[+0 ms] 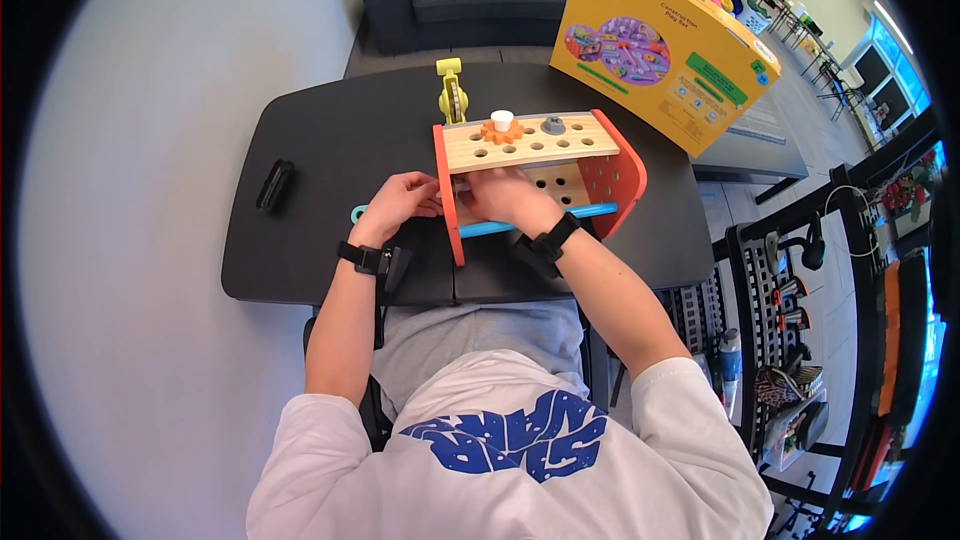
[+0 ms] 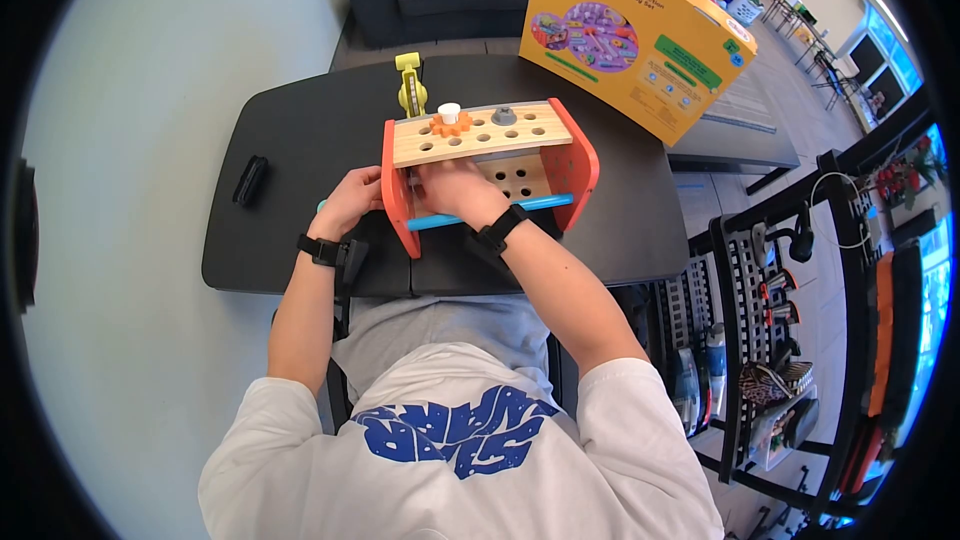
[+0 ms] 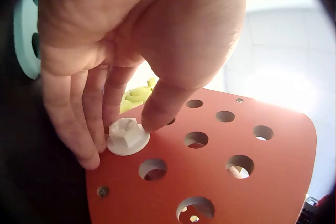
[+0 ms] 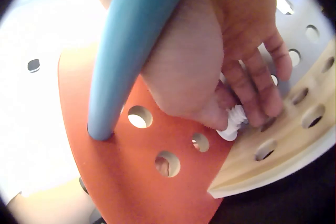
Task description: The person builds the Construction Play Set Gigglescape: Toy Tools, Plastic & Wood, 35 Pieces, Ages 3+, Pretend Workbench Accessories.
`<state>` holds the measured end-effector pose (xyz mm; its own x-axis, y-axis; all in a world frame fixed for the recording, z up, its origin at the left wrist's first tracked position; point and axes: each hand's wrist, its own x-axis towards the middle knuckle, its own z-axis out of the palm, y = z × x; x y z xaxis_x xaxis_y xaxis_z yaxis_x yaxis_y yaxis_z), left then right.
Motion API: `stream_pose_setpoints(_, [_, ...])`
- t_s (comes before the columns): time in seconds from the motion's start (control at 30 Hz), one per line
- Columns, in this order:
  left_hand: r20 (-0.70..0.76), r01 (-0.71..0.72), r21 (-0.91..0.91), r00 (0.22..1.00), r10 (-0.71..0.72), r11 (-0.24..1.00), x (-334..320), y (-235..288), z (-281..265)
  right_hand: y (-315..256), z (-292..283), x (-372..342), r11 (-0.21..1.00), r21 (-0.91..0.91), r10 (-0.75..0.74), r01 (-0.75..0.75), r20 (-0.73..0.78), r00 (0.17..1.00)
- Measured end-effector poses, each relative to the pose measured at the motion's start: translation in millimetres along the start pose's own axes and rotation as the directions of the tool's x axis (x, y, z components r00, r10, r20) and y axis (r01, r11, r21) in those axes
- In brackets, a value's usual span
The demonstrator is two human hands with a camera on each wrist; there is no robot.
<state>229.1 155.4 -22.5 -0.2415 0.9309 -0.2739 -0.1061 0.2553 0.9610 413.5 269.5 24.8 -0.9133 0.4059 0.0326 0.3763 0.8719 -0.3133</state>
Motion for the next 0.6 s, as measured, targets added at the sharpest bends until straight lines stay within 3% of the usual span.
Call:
stream_pose_setpoints(0.07, [0.009, -0.012, 0.008, 1.0, 0.012, 1.0, -2.1, -0.9, -0.6, 3.3, 4.6, 2.0, 1.0, 0.007, 0.007, -0.007, 0.0, 1.0])
stream_pose_setpoints(0.13, [0.055, -0.118, 0.091, 0.992, 0.113, 0.989, -3.8, -1.5, -1.8, 6.7, 9.8, 4.4, 1.0, 0.014, 0.012, -0.012, 0.0, 1.0])
stream_pose_setpoints(0.37, [0.029, -0.159, 0.144, 0.987, 0.157, 0.977, -6.2, -0.6, 0.3, 11.7, 17.5, 5.4, 0.998, 0.057, -0.001, 0.004, -0.05, 0.999])
stream_pose_setpoints(0.43, [-0.025, -0.056, -0.027, 0.998, 0.055, 0.998, -3.0, -1.9, -0.2, 11.3, 17.4, 5.7, 0.997, 0.077, -0.001, 0.005, -0.052, 0.999])
stream_pose_setpoints(0.6, [-0.019, -0.135, 0.061, 0.991, 0.136, 0.989, -5.8, 2.3, 0.2, 15.0, 23.4, 6.5, 0.997, 0.067, -0.019, 0.025, -0.095, 0.995])
